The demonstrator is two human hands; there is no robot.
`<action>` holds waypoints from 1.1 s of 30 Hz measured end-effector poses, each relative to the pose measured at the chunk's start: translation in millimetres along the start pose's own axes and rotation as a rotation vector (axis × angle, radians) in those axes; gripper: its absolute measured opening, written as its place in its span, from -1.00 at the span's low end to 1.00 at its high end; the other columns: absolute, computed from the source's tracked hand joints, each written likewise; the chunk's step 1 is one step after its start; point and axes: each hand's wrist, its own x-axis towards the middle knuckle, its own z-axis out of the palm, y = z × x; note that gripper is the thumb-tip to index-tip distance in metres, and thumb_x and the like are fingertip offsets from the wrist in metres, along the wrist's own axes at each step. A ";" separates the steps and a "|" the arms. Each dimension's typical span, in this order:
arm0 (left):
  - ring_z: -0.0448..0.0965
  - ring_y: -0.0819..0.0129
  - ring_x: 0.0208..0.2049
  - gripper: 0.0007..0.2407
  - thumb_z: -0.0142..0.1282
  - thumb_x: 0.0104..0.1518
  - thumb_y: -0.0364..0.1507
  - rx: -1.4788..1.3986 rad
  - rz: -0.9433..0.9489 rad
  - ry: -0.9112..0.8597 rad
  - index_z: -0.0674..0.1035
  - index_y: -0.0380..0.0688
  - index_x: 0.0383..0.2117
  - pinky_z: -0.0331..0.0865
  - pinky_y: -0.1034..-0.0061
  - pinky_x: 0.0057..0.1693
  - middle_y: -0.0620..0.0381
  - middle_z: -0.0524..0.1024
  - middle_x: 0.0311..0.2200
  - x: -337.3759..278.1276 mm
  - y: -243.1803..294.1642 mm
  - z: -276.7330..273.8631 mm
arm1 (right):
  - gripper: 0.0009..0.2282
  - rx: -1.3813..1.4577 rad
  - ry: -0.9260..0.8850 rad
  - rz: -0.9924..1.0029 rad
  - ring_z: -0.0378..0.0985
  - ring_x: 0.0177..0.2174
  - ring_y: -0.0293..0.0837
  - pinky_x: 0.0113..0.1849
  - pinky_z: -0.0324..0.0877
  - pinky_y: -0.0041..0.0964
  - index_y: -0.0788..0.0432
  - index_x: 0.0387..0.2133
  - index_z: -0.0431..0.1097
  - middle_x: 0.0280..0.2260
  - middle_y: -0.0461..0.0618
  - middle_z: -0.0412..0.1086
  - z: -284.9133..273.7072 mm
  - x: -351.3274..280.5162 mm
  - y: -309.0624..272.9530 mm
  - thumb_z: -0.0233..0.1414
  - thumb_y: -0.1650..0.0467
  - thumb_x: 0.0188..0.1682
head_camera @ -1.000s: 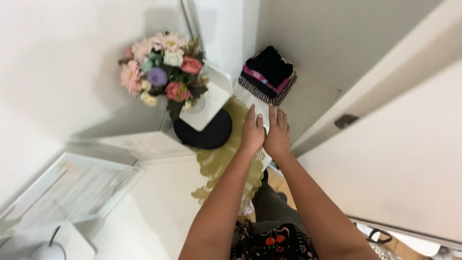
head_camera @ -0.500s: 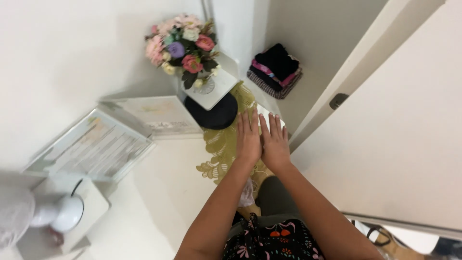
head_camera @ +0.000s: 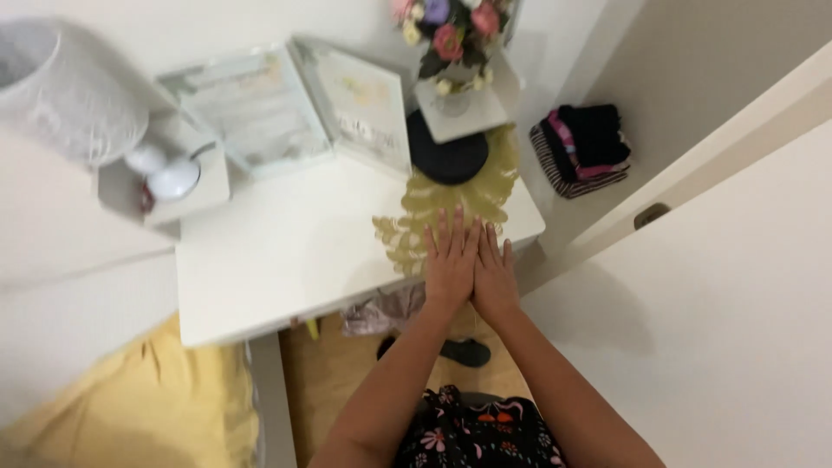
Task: The person folds various clothing items, including a pink top, a black garment, and green shorts, on a bed. They then place the folded items into a wardrobe shelf. Finally, the person unfolds a white sheet on the bed.
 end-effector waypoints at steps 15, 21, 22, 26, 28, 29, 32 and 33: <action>-0.54 -0.40 0.44 -0.33 -0.18 0.31 -0.37 0.157 -0.817 -0.388 -0.29 -0.30 0.44 -0.56 -0.32 0.38 -0.47 -0.51 0.42 -157.8 -1.1 -124.5 | -0.05 0.212 -0.107 -0.616 -0.49 0.42 0.13 0.31 -0.44 0.19 0.25 0.43 -0.46 0.46 0.23 -0.45 2.1 -87.1 -116.6 0.19 0.33 -0.06; -0.52 -0.37 0.45 -0.35 -0.18 0.31 -0.36 0.227 -0.922 -0.115 -0.24 -0.30 0.43 -0.54 -0.33 0.38 -0.46 -0.47 0.43 -213.9 -15.8 -124.3 | -0.01 0.222 -0.231 -0.642 -0.55 0.39 0.10 0.32 -0.47 0.15 0.28 0.36 -0.53 0.42 0.19 -0.53 -6.8 -114.9 -165.6 0.18 0.30 -0.13; -0.52 -0.37 0.45 -0.35 -0.18 0.31 -0.36 0.240 -0.948 -0.111 -0.24 -0.30 0.43 -0.54 -0.33 0.38 -0.46 -0.47 0.43 -220.1 -19.8 -131.9 | -0.01 0.226 -0.239 -0.669 -0.55 0.39 0.10 0.32 -0.47 0.15 0.28 0.36 -0.53 0.42 0.19 -0.53 3.6 -114.0 -172.4 0.18 0.30 -0.13; -0.52 -0.35 0.45 -0.33 -0.17 0.29 -0.36 0.253 -1.012 -0.171 -0.24 -0.24 0.45 -0.54 -0.31 0.38 -0.41 -0.48 0.44 -263.3 -19.6 -167.4 | -0.14 0.189 -0.091 -0.791 -0.52 0.42 0.12 0.33 -0.42 0.16 0.27 0.43 -0.47 0.46 0.20 -0.49 36.8 -138.0 -202.1 0.06 0.38 0.00; -0.53 -0.35 0.45 -0.33 -0.17 0.29 -0.36 0.231 -1.028 -0.179 -0.24 -0.24 0.45 -0.55 -0.32 0.38 -0.41 -0.49 0.44 -289.2 -26.1 -183.7 | -0.19 0.167 -0.051 -0.814 -0.51 0.44 0.11 0.33 -0.41 0.15 0.25 0.45 -0.46 0.48 0.19 -0.48 35.4 -157.5 -228.8 0.02 0.40 0.07; -0.52 -0.36 0.45 -0.33 -0.17 0.29 -0.37 0.291 -1.045 -0.186 -0.24 -0.23 0.45 -0.54 -0.30 0.38 -0.41 -0.48 0.44 -305.8 -31.7 -188.3 | -0.20 0.198 -0.118 -0.802 -0.52 0.42 0.10 0.32 -0.43 0.15 0.24 0.43 -0.46 0.46 0.18 -0.49 29.8 -171.3 -245.0 0.01 0.39 0.04; -0.51 -0.37 0.44 -0.33 -0.16 0.27 -0.38 0.295 -1.099 -0.128 -0.22 -0.23 0.45 -0.52 -0.30 0.38 -0.42 -0.47 0.43 -354.6 -49.1 -207.7 | -0.21 0.251 -0.177 -0.834 -0.53 0.40 0.09 0.31 -0.43 0.17 0.24 0.41 -0.46 0.44 0.18 -0.49 27.3 -207.0 -289.3 0.00 0.39 0.02; -0.50 -0.37 0.44 -0.33 -0.16 0.26 -0.38 0.232 -1.126 -0.061 -0.21 -0.23 0.44 -0.51 -0.31 0.38 -0.42 -0.46 0.43 -369.7 -54.0 -213.3 | -0.22 0.269 -0.166 -0.869 -0.52 0.41 0.10 0.31 -0.43 0.18 0.25 0.41 -0.45 0.44 0.18 -0.47 29.5 -217.6 -301.2 -0.01 0.40 0.03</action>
